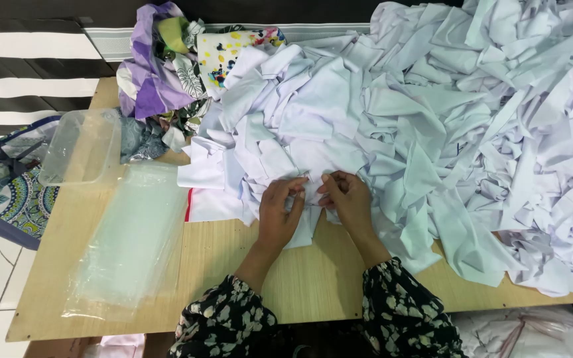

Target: Folding white fabric scraps and placing them into small plastic bags

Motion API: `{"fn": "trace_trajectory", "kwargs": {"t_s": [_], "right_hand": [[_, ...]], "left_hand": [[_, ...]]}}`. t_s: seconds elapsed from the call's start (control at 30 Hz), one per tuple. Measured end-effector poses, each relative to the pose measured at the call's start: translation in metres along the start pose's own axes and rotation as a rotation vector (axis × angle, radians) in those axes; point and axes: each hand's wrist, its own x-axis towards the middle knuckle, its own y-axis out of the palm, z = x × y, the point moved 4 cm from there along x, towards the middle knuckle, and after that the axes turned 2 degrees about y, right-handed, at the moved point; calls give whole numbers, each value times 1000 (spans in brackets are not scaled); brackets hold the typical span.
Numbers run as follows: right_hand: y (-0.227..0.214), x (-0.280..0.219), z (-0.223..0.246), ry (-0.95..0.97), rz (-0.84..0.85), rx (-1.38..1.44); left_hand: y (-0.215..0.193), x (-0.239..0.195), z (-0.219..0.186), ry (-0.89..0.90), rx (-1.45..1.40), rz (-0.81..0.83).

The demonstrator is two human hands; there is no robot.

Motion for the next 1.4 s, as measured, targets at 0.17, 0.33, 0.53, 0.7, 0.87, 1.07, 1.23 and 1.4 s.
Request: {"fn": "trace_trajectory", "kwargs": {"t_s": [0.17, 0.33, 0.53, 0.7, 0.87, 1.07, 1.23, 1.4], "right_hand": [[3, 8, -14, -54, -62, 91], [-11, 21, -45, -81, -48, 272], [-18, -3, -23, -364, 272, 487], [-25, 9, -61, -344, 457, 656], [-24, 17, -72, -310, 473, 609], [-6, -9, -30, -286, 550, 382], [-11, -6, -49, -180, 517, 234], [-8, -6, -37, -357, 433, 249]], "left_hand": [[4, 0, -11, -18, 26, 72], [2, 0, -22, -37, 8, 117], [2, -8, -5, -87, -120, 133], [21, -26, 43, -290, -544, 84], [8, -14, 23, -458, -771, -14], [18, -26, 55, -552, -920, -33], [16, -26, 45, -591, -988, -18], [14, -15, 18, -513, -910, 39]]}}
